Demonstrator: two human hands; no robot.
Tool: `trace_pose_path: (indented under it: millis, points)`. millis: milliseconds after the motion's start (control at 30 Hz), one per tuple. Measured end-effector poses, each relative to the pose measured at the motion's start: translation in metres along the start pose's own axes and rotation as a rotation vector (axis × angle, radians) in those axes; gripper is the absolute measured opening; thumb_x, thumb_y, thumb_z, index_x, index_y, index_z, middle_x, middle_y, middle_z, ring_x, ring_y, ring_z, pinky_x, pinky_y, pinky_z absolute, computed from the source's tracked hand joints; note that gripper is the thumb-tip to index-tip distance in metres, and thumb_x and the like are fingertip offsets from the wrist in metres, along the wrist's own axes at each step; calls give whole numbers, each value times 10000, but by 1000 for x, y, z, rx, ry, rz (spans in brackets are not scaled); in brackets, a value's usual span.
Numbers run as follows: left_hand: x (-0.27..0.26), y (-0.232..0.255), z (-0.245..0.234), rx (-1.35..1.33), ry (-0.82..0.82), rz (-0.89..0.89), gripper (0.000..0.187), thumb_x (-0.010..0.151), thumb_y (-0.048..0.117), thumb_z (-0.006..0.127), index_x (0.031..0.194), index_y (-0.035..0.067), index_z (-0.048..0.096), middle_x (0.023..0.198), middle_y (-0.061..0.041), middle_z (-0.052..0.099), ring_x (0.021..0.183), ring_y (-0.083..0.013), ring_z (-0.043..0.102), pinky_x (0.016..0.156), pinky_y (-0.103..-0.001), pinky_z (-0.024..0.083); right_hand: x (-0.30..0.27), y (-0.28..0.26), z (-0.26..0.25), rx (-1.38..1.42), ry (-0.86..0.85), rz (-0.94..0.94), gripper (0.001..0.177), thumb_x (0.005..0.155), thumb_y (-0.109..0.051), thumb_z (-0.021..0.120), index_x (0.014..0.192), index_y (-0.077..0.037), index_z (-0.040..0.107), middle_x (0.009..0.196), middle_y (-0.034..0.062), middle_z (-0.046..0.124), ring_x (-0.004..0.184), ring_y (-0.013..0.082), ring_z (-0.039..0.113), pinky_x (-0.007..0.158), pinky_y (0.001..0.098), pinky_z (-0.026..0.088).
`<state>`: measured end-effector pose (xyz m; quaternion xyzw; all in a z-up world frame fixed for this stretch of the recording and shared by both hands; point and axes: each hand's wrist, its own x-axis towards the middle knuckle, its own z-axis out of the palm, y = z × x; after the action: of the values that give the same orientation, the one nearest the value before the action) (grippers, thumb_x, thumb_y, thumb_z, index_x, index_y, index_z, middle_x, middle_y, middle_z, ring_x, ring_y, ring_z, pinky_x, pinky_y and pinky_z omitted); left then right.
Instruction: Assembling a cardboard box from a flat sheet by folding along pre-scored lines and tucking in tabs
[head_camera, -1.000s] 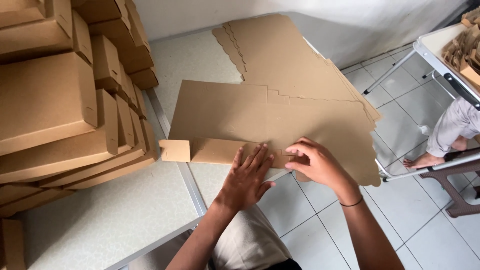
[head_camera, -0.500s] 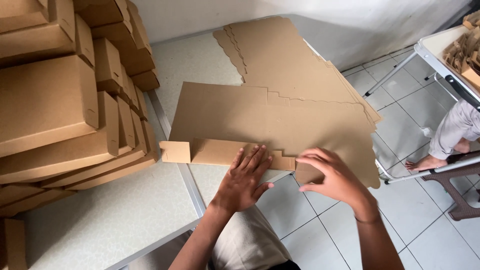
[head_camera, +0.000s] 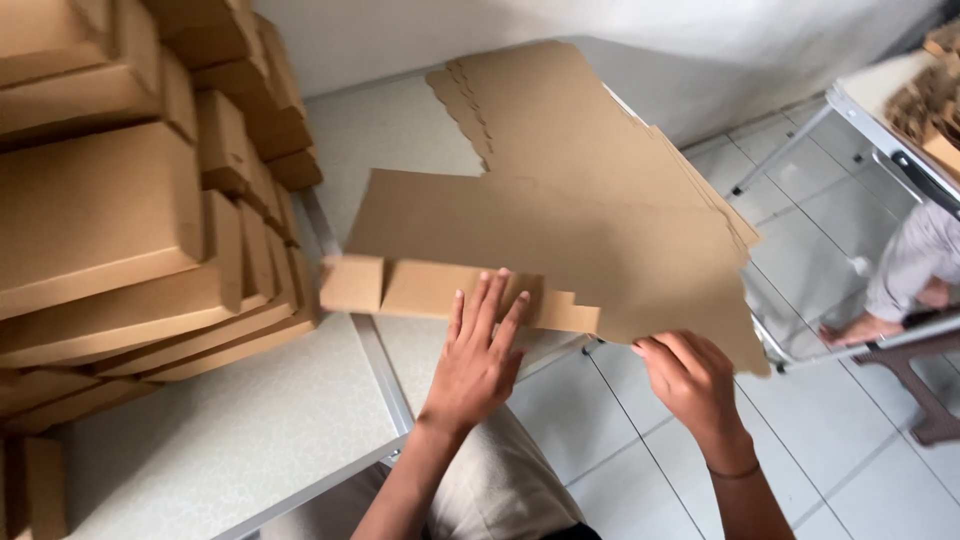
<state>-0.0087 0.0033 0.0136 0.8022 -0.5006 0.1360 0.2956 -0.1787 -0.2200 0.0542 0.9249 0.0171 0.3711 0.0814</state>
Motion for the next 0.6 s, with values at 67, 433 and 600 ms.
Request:
trace_pose_path:
  millis: [67, 433, 600]
  points:
    - [-7, 3, -8, -56, 97, -58, 680, 931, 209, 690, 1538, 92, 408, 1664, -225, 251, 1559, -427, 235, 1262, -604, 219, 0, -13, -6, 38, 25, 52, 81, 912, -15, 713, 939, -91, 718, 873, -20, 644, 726, 173, 636, 682, 331, 525]
    - [-10, 2, -38, -1084, 503, -748, 988, 892, 138, 685, 1557, 55, -41, 1646, -215, -12, 1420, -432, 388, 1052, -502, 540, -15, -74, -21, 80, 37, 83, 211, 754, 137, 765, 896, -19, 746, 892, 17, 715, 740, 186, 667, 697, 354, 519]
    - [-1, -21, -30, -855, 397, -877, 1315, 783, 325, 847, 1545, -36, -161, 1567, -426, 99, 1464, -483, 280, 1169, -516, 299, -3, -125, -31, 202, -25, 168, 195, 709, 50, 744, 888, -28, 749, 903, 35, 723, 741, 194, 691, 709, 352, 562]
